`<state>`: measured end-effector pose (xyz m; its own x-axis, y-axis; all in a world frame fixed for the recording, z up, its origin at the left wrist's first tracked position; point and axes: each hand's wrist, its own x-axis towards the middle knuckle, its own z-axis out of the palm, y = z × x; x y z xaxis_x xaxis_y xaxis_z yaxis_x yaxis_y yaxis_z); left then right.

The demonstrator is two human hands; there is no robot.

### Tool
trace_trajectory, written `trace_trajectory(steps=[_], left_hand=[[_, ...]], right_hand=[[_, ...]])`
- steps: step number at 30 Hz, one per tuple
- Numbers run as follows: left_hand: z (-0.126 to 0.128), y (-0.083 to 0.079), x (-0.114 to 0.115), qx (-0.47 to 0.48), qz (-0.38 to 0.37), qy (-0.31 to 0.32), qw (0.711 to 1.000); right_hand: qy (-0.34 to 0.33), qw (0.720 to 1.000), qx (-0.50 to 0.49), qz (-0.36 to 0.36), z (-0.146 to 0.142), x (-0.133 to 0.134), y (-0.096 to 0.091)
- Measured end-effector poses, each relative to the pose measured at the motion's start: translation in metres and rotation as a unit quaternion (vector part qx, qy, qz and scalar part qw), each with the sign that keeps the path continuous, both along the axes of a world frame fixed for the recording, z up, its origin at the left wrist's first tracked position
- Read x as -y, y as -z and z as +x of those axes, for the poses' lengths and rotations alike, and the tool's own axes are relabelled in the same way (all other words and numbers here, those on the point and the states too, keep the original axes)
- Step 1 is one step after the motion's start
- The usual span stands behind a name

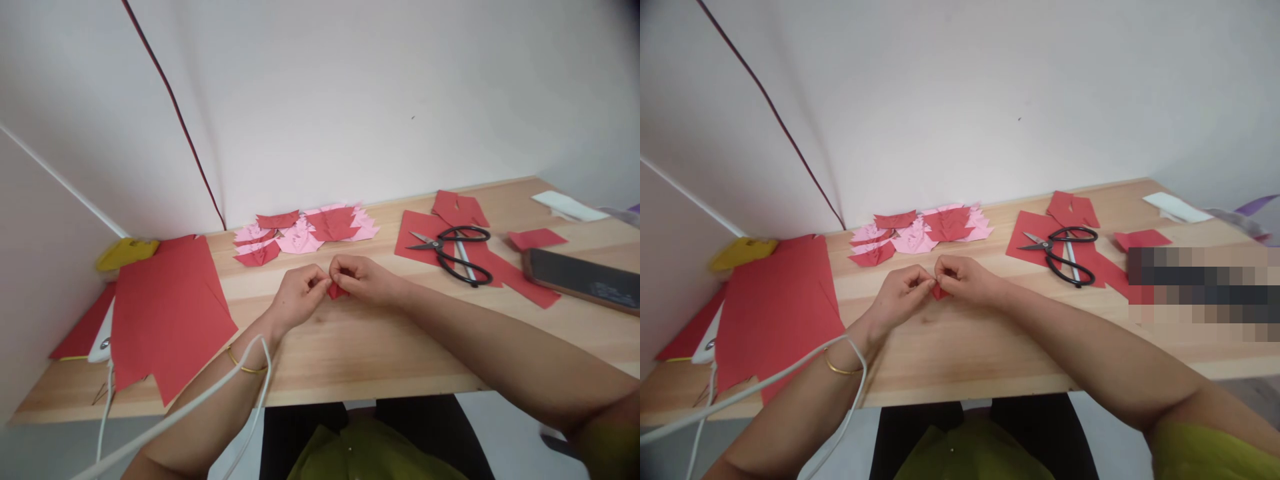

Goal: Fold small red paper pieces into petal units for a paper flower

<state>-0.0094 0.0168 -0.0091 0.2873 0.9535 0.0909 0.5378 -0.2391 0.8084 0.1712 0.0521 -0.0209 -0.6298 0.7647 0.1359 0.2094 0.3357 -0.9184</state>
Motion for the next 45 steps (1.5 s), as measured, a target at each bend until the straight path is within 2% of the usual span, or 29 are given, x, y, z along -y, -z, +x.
trace_trajectory(steps=[3,5,8,13,20,28,34,41,45], left_hand=[[-0.003,0.004,-0.004,0.08,-0.105,0.0,0.991],[-0.004,0.009,-0.008,0.144,-0.15,-0.029,0.978],[-0.005,0.016,-0.012,0.205,-0.17,-0.054,0.962],[-0.005,0.019,-0.016,0.268,-0.169,-0.084,0.945],[-0.004,0.023,-0.014,0.282,-0.187,-0.067,0.939],[-0.006,0.02,-0.014,0.295,-0.218,-0.043,0.93],[-0.008,0.016,-0.012,0.278,-0.213,-0.021,0.936],[-0.006,0.004,-0.007,0.242,-0.185,-0.016,0.952],[-0.002,-0.002,-0.004,0.223,-0.175,-0.005,0.959]], right_hand=[[0.002,1.0,0.0,0.012,0.003,-0.002,0.0],[0.011,1.0,0.005,0.017,0.004,-0.004,0.003],[-0.003,1.0,-0.01,0.001,0.006,-0.007,0.008],[-0.06,0.992,-0.103,-0.026,0.007,-0.009,0.012],[-0.081,0.989,-0.115,-0.037,0.004,-0.006,0.012],[-0.063,0.989,-0.101,-0.093,0.008,-0.007,0.011],[-0.034,0.989,-0.103,-0.099,0.008,-0.008,0.014],[0.007,0.996,-0.075,-0.055,0.007,-0.007,0.008],[0.013,0.994,-0.078,-0.069,0.006,-0.005,0.009]])
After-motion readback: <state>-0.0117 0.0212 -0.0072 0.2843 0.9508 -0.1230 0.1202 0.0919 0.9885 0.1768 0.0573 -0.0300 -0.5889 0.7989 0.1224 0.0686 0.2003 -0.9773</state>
